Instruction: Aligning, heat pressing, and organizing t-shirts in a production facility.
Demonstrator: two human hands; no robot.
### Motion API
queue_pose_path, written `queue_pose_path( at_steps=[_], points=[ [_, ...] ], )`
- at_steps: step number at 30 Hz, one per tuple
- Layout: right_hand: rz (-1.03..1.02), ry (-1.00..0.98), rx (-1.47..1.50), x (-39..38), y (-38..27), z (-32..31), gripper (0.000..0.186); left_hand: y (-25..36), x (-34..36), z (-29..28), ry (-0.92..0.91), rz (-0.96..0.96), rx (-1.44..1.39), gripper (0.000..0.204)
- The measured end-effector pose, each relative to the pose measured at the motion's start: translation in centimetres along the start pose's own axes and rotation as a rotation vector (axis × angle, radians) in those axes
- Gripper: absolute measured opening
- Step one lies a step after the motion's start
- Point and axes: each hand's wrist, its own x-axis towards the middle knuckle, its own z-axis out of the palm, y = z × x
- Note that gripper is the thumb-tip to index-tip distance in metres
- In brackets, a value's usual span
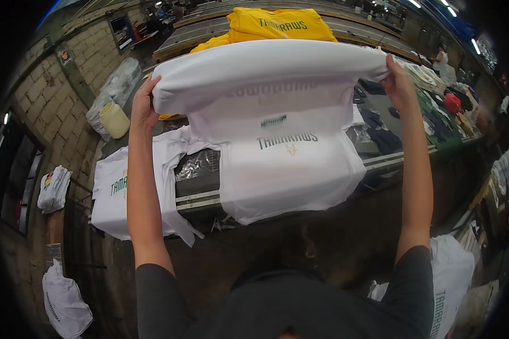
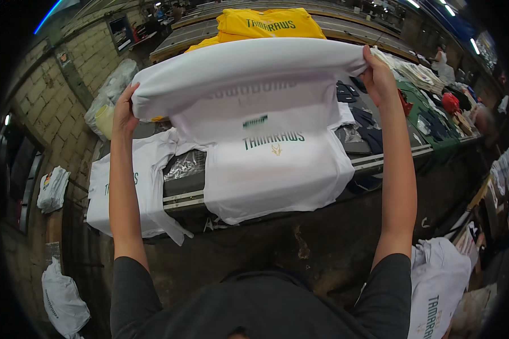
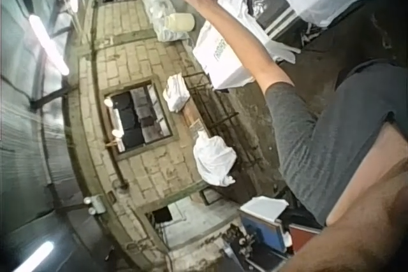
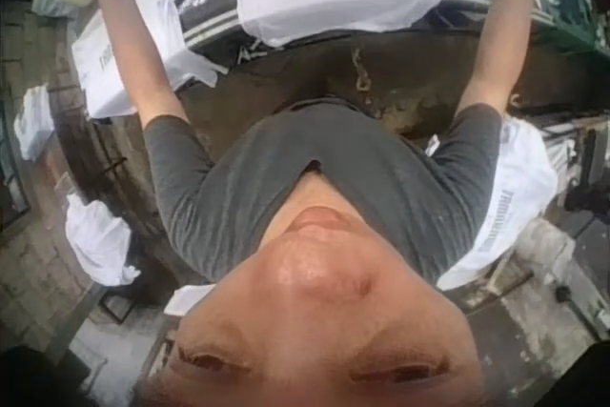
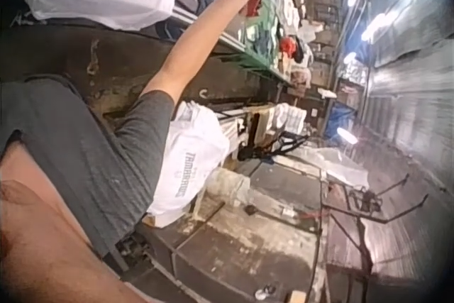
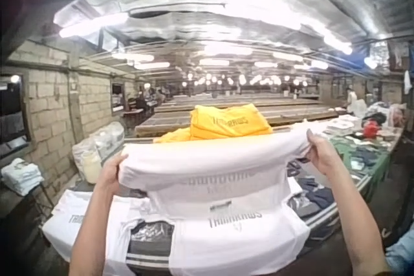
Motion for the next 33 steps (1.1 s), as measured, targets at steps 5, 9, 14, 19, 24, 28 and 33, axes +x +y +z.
queue_pose_path(
  at_steps=[5, 9, 14, 19, 24, 28, 33],
  points=[
    [0.139, 0.202, -0.322, 3.1, 5.6, -3.0, 0.038, -5.5, -0.4, 1.9, 0.103, -0.151, -0.026, 0.038],
    [0.256, 0.190, -0.413, 2.1, 12.7, -6.6, 0.038, -12.5, -2.6, 2.7, 0.078, -0.223, 0.047, 0.043],
    [0.436, 0.245, -0.529, -3.2, 21.1, -11.3, 0.036, -20.0, -7.4, 1.1, 0.159, -0.465, 0.135, 0.047],
    [0.592, 0.265, -0.691, -10.6, 26.2, -13.3, 0.033, -26.0, -14.3, -1.0, 0.213, -0.680, 0.269, 0.040],
    [0.549, 0.142, -0.716, -16.5, 27.6, -12.8, 0.030, -27.8, -19.1, -1.4, 0.156, -0.646, 0.437, 0.036],
    [0.540, 0.155, -0.919, -17.5, 27.0, -13.7, 0.026, -26.7, -19.0, -2.3, 0.223, -0.569, 0.420, 0.039],
    [0.862, 0.023, -1.084, -16.1, 25.5, -14.2, 0.031, -26.1, -17.3, -3.9, 0.096, -0.764, 0.683, 0.026]
  ],
)
